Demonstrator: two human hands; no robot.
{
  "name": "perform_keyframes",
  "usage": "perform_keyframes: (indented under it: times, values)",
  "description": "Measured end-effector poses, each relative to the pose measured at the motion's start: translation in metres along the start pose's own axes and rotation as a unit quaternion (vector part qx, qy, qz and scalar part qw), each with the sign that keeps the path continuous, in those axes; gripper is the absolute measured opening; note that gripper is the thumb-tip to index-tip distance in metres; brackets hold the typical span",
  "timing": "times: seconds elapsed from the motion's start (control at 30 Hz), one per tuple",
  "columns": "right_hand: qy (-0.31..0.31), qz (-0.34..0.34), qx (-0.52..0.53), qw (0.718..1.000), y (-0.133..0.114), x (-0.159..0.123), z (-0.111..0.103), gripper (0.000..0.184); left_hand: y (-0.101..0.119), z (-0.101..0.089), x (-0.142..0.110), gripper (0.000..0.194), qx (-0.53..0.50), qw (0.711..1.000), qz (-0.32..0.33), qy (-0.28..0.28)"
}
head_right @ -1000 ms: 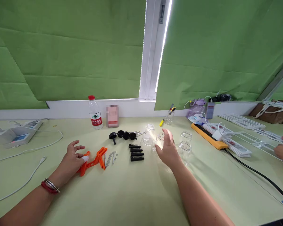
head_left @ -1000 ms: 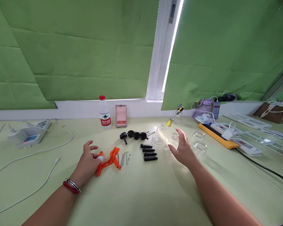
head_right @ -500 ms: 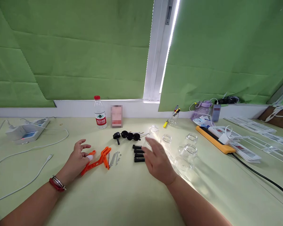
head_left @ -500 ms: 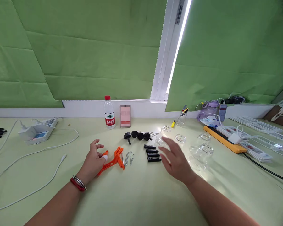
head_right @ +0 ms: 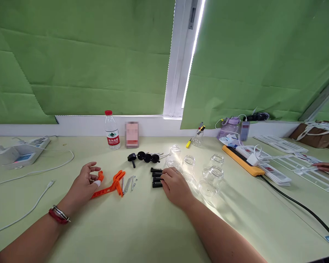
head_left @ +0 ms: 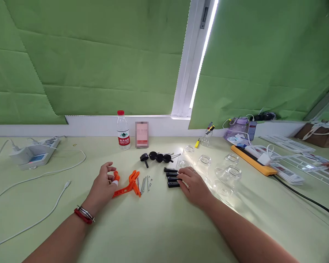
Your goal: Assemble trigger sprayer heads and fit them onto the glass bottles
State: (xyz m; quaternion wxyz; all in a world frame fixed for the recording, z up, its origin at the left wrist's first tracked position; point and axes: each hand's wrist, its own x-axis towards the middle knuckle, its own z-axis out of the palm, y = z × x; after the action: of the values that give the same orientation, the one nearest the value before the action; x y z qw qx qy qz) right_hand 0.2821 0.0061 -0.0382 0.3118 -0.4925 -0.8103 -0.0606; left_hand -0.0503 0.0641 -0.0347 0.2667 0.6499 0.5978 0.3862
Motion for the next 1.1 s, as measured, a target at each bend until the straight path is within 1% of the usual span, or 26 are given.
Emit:
perform_keyframes:
  times: [0.1, 0.23, 0.3, 0.37, 0.43, 0.5, 0.57, 0.6, 0.63, 0.7, 0.77, 0.83, 0.87, 0.9, 0.97, 1.03, 1.1]
  values:
    - [-0.031, 0.035, -0.003, 0.999, 0.001, 0.000, 0.001, 0.016, -0.004, 0.001, 0.000, 0.061, 0.006, 1.000, 0.004, -0.022]
    - [-0.091, 0.033, -0.012, 0.995, -0.001, -0.001, 0.002, 0.015, -0.002, 0.001, -0.001, 0.056, 0.023, 0.999, 0.003, -0.039]
    - [-0.119, 0.032, -0.015, 0.992, -0.003, 0.000, 0.002, 0.014, 0.002, 0.001, -0.002, 0.055, 0.041, 0.998, 0.003, -0.037]
    - [-0.141, 0.037, -0.014, 0.989, -0.005, 0.001, 0.000, 0.012, 0.005, 0.000, -0.003, 0.053, 0.064, 0.998, 0.007, -0.021]
    - [-0.158, 0.043, -0.008, 0.986, -0.008, 0.001, -0.002, 0.012, 0.010, 0.000, -0.005, 0.048, 0.086, 0.996, 0.027, 0.012]
    - [-0.177, 0.045, 0.004, 0.983, -0.012, 0.002, -0.006, 0.014, 0.016, 0.000, -0.011, 0.039, 0.102, 0.991, 0.069, 0.045]
    - [-0.200, 0.047, 0.025, 0.978, -0.018, 0.001, -0.008, 0.017, 0.023, 0.002, -0.020, 0.033, 0.103, 0.986, 0.122, 0.040]
    - [-0.211, 0.048, 0.039, 0.976, -0.022, 0.000, -0.008, 0.019, 0.028, 0.004, -0.025, 0.032, 0.100, 0.982, 0.159, 0.015]
    - [-0.218, 0.050, 0.055, 0.973, -0.026, 0.000, -0.008, 0.022, 0.032, 0.005, -0.030, 0.031, 0.099, 0.976, 0.194, -0.027]
    - [-0.223, 0.046, 0.100, 0.969, -0.036, -0.002, -0.004, 0.026, 0.038, 0.010, -0.040, 0.034, 0.095, 0.953, 0.246, -0.151]
    - [-0.218, 0.039, 0.157, 0.962, -0.046, -0.003, 0.001, 0.027, 0.043, 0.017, -0.048, 0.042, 0.092, 0.922, 0.274, -0.259]
    - [-0.205, 0.047, 0.204, 0.956, -0.057, -0.003, 0.007, 0.022, 0.046, 0.024, -0.053, 0.049, 0.087, 0.894, 0.288, -0.331]
    - [-0.197, 0.055, 0.219, 0.954, -0.061, -0.003, 0.010, 0.019, 0.047, 0.027, -0.054, 0.049, 0.083, 0.888, 0.288, -0.348]
    - [-0.190, 0.061, 0.228, 0.953, -0.065, -0.003, 0.012, 0.017, 0.048, 0.030, -0.055, 0.044, 0.081, 0.888, 0.283, -0.352]
    - [-0.186, 0.062, 0.240, 0.951, -0.068, -0.002, 0.016, 0.016, 0.049, 0.033, -0.055, 0.031, 0.078, 0.895, 0.271, -0.346]
    - [-0.185, 0.052, 0.243, 0.951, -0.066, -0.002, 0.018, 0.016, 0.051, 0.034, -0.055, 0.021, 0.074, 0.900, 0.264, -0.340]
    - [-0.160, 0.059, 0.224, 0.960, -0.058, -0.001, 0.018, 0.014, 0.052, 0.032, -0.054, 0.018, 0.060, 0.905, 0.258, -0.332]
